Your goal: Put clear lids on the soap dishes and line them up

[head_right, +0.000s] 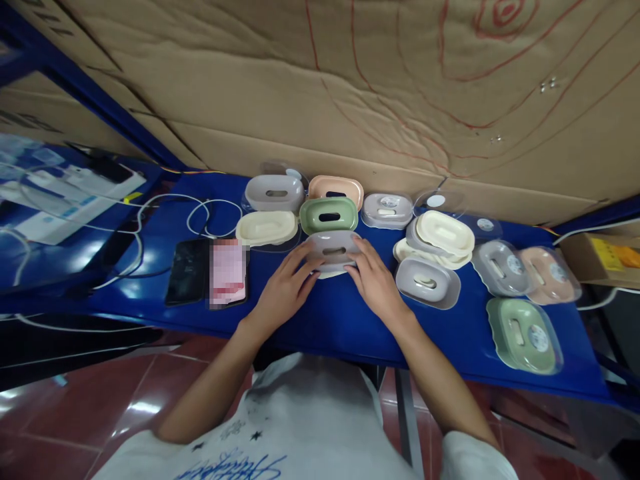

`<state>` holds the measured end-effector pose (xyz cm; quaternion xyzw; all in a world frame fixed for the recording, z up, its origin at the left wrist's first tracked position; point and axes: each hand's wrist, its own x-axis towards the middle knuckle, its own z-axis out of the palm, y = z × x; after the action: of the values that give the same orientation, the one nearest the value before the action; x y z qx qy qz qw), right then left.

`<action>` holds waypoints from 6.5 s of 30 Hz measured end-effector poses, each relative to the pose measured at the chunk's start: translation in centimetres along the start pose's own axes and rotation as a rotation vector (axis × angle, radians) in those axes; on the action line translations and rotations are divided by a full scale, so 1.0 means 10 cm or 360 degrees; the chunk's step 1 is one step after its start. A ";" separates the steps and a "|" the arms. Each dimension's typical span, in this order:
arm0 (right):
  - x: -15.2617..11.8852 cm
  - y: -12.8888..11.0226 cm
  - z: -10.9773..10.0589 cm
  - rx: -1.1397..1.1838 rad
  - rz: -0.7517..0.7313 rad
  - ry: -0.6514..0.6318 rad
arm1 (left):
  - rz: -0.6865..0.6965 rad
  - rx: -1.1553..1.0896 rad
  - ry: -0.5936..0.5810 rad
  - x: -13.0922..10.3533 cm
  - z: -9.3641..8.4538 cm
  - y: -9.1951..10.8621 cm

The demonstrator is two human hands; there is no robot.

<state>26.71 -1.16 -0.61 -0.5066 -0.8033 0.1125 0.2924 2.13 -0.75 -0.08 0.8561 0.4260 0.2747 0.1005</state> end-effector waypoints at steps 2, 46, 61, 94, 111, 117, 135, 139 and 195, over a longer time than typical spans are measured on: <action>0.00 0.04 0.03 -0.0038 0.0023 -0.0007 | 0.0003 0.0035 -0.0024 0.02 0.01 0.00; -0.07 -0.22 -0.09 0.0039 -0.0177 0.0042 | -0.0167 0.0132 0.0336 -0.32 -0.44 -0.06; -0.23 -0.42 -0.34 -0.0235 -0.0370 -0.0257 | -0.0314 0.0237 0.0360 -0.18 -0.38 -0.35; 0.48 0.29 -0.51 -0.0692 0.0233 -0.0038 | 0.0078 -0.0252 -0.0050 -0.74 -0.10 0.04; 0.49 0.59 -0.74 -0.0606 0.0096 -0.0046 | 0.0033 -0.0469 0.0062 -0.69 -0.08 -0.03; -0.32 -0.55 -0.19 -0.0379 -0.0081 -0.0187 | -0.0237 -0.0640 -0.0037 -0.72 -0.04 -0.05; -0.68 -0.78 0.31 -0.0391 0.0122 -0.0013 | -0.0307 -0.0623 -0.0201 -0.67 0.03 -0.02; -0.67 -0.70 0.20 -0.0310 0.0051 -0.0144 | -0.0301 -0.0624 -0.0260 -0.66 -0.06 -0.02; -0.93 -0.48 -0.23 -0.0313 -0.0163 -0.0198 | -0.0212 -0.0775 -0.0344 0.08 -0.28 0.31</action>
<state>27.39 -11.84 0.27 -0.4833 -0.8517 0.0493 0.1964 3.07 -2.20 3.86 0.8012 0.3895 0.2689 0.3661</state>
